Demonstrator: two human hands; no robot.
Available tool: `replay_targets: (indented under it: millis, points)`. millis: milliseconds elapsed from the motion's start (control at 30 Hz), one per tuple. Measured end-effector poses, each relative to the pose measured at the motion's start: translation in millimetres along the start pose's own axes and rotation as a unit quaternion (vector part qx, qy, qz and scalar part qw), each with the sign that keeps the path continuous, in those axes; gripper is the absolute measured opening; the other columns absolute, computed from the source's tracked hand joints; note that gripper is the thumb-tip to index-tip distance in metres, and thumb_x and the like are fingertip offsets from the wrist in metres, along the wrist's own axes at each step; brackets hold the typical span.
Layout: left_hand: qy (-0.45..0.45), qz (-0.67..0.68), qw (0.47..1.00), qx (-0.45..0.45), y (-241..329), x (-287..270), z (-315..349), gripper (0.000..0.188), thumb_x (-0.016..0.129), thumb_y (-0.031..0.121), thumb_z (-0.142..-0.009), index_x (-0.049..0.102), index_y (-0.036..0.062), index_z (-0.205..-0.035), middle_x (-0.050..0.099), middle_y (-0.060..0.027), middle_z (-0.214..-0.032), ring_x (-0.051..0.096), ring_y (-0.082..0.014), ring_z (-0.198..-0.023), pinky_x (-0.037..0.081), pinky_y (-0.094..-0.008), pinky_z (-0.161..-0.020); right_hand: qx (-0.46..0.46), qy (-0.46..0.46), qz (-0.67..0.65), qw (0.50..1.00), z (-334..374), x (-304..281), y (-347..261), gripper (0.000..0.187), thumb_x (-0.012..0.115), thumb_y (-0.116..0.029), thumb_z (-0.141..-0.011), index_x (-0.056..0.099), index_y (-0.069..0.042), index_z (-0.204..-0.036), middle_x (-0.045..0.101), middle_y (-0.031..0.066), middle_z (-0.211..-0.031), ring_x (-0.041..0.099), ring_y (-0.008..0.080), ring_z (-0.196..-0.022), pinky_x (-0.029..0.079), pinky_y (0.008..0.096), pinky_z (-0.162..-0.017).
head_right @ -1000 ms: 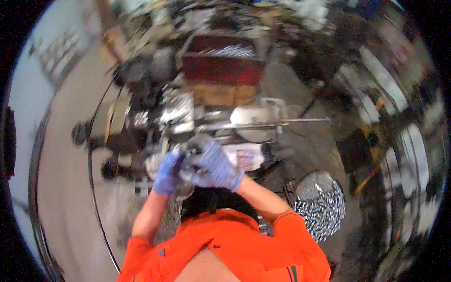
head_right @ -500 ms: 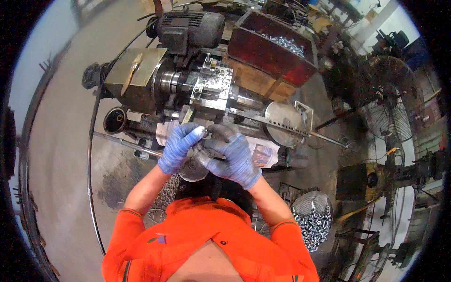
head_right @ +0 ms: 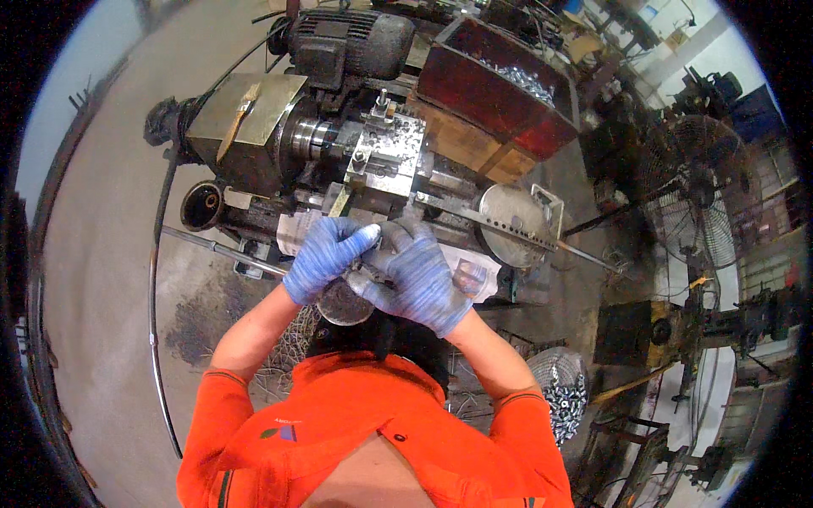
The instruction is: The person operates a lathe by securing a metal workpiece, using levers and handwheels to control the machining process, and placing the finished components into a collection bin.
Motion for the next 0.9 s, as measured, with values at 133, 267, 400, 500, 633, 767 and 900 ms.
replay_targets:
  millis: [133, 267, 400, 500, 633, 767, 900]
  points:
    - [0.000, -0.003, 1.000, 0.013, 4, -1, -3, 0.036, 0.060, 0.033, -0.085, 0.068, -0.0016, -0.087, 0.065, -0.0104, -0.067, 0.058, -0.0128, -0.059, 0.047, -0.0306, -0.056, 0.020, -0.019, 0.001, 1.000, -2, 7, 8, 0.026, 0.070, -0.031, -0.069, 0.068, -0.009, -0.082, 0.058, 0.0152, -0.094, 0.053, 0.0333, -0.089, 0.039, 0.0423, -0.088]
    - [0.020, -0.091, 0.995, 0.045, 1, -6, -10, 0.034, 0.060, 0.033, -0.085, 0.068, 0.0005, -0.091, 0.067, -0.0148, -0.077, 0.064, -0.0195, -0.067, 0.050, -0.0329, -0.063, 0.038, -0.034, -0.001, 0.999, -4, 12, 13, 0.025, 0.070, -0.031, -0.070, 0.068, -0.009, -0.080, 0.060, 0.0145, -0.097, 0.054, 0.0321, -0.089, 0.039, 0.0416, -0.088]
    - [0.057, -0.160, 0.980, 0.103, 18, -28, -11, 0.032, 0.061, 0.031, -0.085, 0.067, 0.0003, -0.092, 0.067, -0.0113, -0.077, 0.063, -0.0166, -0.069, 0.049, -0.0309, -0.064, 0.047, -0.049, 0.019, 0.997, -4, 17, 21, 0.024, 0.070, -0.032, -0.070, 0.069, -0.009, -0.077, 0.062, 0.0151, -0.100, 0.056, 0.0316, -0.090, 0.042, 0.0414, -0.086]
    - [0.118, -0.206, 0.962, 0.134, 43, -73, 7, 0.033, 0.060, 0.033, -0.085, 0.067, 0.0020, -0.091, 0.066, -0.0128, -0.075, 0.064, -0.0213, -0.068, 0.049, -0.0333, -0.063, 0.094, -0.057, -0.018, 0.994, -6, 16, 33, 0.024, 0.070, -0.032, -0.070, 0.070, -0.009, -0.079, 0.063, 0.0156, -0.097, 0.057, 0.0330, -0.092, 0.044, 0.0417, -0.084]
    - [0.280, -0.318, 0.899, 0.106, 45, -189, 65, 0.032, 0.060, 0.034, -0.086, 0.068, 0.0036, -0.091, 0.066, -0.0136, -0.075, 0.063, -0.0221, -0.066, 0.048, -0.0322, -0.062, 0.098, -0.055, -0.006, 0.994, -30, 5, 43, 0.024, 0.070, -0.032, -0.071, 0.071, -0.010, -0.081, 0.064, 0.0135, -0.097, 0.057, 0.0309, -0.095, 0.046, 0.0399, -0.081]
    - [0.378, -0.602, 0.703, -0.002, 15, -291, 161, 0.026, 0.058, 0.033, -0.086, 0.066, 0.0084, -0.083, 0.064, -0.0127, -0.072, 0.062, -0.0291, -0.064, 0.047, -0.0382, -0.058, 0.084, -0.090, 0.094, 0.988, -80, 33, 61, 0.024, 0.067, -0.035, -0.074, 0.073, -0.013, -0.083, 0.065, 0.0105, -0.097, 0.055, 0.0314, -0.097, 0.045, 0.0400, -0.085]
    - [0.365, -0.549, 0.746, -0.094, -53, -333, 239, 0.030, 0.058, 0.034, -0.086, 0.065, 0.0057, -0.088, 0.063, -0.0157, -0.073, 0.062, -0.0278, -0.063, 0.047, -0.0381, -0.058, 0.052, -0.156, 0.169, 0.972, -120, 74, 96, 0.049, 0.053, -0.055, -0.077, 0.072, -0.010, -0.078, 0.064, 0.0132, -0.082, 0.055, 0.0316, -0.092, 0.040, 0.0433, -0.085]
Point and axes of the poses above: each hand's wrist, its own z-axis away from the middle knuckle, its own x-axis out of the palm, y = z × x, the point moved 7 cm from there along -z, towards the middle knuckle
